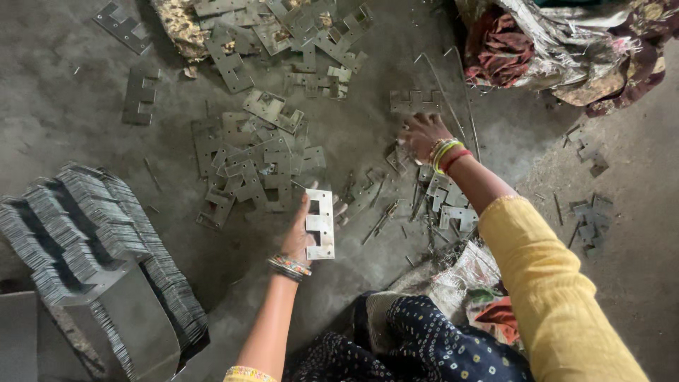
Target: The person sits on the floor and repeatedly picks up small metal brackets from a pile, stacks them in their hand, and places the stack onto a larger pile of similar parts. The person also briefly moves a patterned cloth aside.
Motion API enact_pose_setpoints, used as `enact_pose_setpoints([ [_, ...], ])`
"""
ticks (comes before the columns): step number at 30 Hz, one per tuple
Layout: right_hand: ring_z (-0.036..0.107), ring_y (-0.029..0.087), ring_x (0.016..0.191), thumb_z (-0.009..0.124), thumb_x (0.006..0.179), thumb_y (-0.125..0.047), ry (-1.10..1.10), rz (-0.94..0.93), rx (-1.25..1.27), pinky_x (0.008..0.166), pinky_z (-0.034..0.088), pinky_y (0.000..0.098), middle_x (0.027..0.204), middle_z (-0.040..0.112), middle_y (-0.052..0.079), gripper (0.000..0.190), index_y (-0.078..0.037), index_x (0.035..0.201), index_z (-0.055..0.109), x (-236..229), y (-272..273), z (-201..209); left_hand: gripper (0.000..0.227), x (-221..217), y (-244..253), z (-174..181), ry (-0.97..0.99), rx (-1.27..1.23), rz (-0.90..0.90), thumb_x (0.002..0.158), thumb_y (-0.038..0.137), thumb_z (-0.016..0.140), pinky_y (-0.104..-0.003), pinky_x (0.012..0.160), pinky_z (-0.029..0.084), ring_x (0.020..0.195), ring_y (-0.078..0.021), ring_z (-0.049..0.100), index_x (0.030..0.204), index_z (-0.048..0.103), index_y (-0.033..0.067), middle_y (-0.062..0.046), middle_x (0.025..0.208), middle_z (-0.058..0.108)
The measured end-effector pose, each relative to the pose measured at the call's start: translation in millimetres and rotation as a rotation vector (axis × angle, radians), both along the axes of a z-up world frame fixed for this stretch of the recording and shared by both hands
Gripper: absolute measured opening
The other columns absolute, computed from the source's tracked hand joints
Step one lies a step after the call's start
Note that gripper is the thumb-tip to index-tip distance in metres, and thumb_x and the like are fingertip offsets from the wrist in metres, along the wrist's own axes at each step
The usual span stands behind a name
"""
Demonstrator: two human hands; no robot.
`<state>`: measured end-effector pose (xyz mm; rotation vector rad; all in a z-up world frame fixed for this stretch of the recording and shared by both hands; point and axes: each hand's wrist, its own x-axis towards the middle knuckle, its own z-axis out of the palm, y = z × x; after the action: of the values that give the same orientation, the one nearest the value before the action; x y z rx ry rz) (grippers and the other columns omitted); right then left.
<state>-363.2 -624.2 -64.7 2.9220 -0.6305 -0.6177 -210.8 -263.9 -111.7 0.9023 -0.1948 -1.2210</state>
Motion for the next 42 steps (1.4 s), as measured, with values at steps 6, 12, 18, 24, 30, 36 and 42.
enact_pose_setpoints([
  [6,0.072,0.031,0.096,0.069,0.089,-0.025,-0.116,-0.187,0.128,0.078,0.059,0.0477,0.1,0.074,0.007,0.027,-0.021,0.116,0.071,11,11,39,0.068,1,-9,-50,-0.545,0.327,0.047,0.103,0.052,0.061,-0.038,0.108,0.043,0.13,-0.0245,0.056,0.151,0.053,0.0051,-0.016,0.147,0.057],
  [12,0.073,0.035,0.083,0.076,0.076,-0.023,-0.422,-0.462,0.876,0.074,0.062,0.0473,0.096,0.077,0.012,0.043,-0.012,0.116,0.068,13,9,15,0.075,7,-21,-38,0.076,0.301,0.102,0.091,0.06,0.059,-0.047,0.104,0.041,0.12,-0.0228,0.054,0.144,0.056,0.0066,-0.011,0.139,0.057],
  [18,0.067,0.045,0.106,0.068,0.082,-0.012,-0.362,-0.264,-0.03,0.088,0.056,0.0507,0.125,0.064,0.025,0.05,-0.004,0.13,0.059,45,-78,-47,0.053,20,-6,-21,-0.283,0.431,0.054,0.089,0.034,0.072,-0.032,0.096,0.052,0.111,-0.0206,0.067,0.131,0.063,0.0016,-0.012,0.127,0.069],
  [24,0.068,0.042,0.106,0.068,0.077,-0.016,-0.086,-0.189,-0.019,0.089,0.056,0.0506,0.118,0.067,0.023,0.046,-0.002,0.12,0.06,32,-42,-53,0.038,22,20,15,0.152,0.211,0.076,0.09,0.021,0.066,-0.045,0.084,0.062,0.1,-0.0279,0.072,0.126,0.062,0.0075,-0.016,0.118,0.07],
  [30,0.073,0.034,0.087,0.055,0.093,-0.014,-0.162,-0.051,0.16,0.071,0.06,0.0446,0.1,0.073,0.016,0.027,-0.01,0.118,0.064,17,79,5,0.037,20,28,29,0.256,0.16,0.01,0.097,0.033,0.06,-0.047,0.078,0.063,0.09,-0.0319,0.075,0.12,0.066,0.0041,-0.018,0.107,0.075],
  [36,0.071,0.037,0.1,0.058,0.082,-0.008,-0.876,0.571,0.401,0.085,0.061,0.0472,0.117,0.066,0.018,0.04,-0.004,0.122,0.055,13,168,43,0.034,10,33,-23,0.081,0.171,-0.072,0.1,0.033,0.067,-0.038,0.073,0.06,0.084,-0.0214,0.072,0.116,0.071,0.0028,-0.011,0.101,0.074],
  [42,0.068,0.04,0.091,0.065,0.086,-0.013,-0.506,0.114,0.452,0.078,0.057,0.0476,0.111,0.066,0.017,0.037,-0.005,0.121,0.06,66,166,35,0.032,-2,59,-47,-0.353,0.145,0.016,0.087,0.007,0.076,-0.034,0.085,0.059,0.096,-0.0187,0.073,0.117,0.069,0.002,-0.011,0.11,0.077],
])
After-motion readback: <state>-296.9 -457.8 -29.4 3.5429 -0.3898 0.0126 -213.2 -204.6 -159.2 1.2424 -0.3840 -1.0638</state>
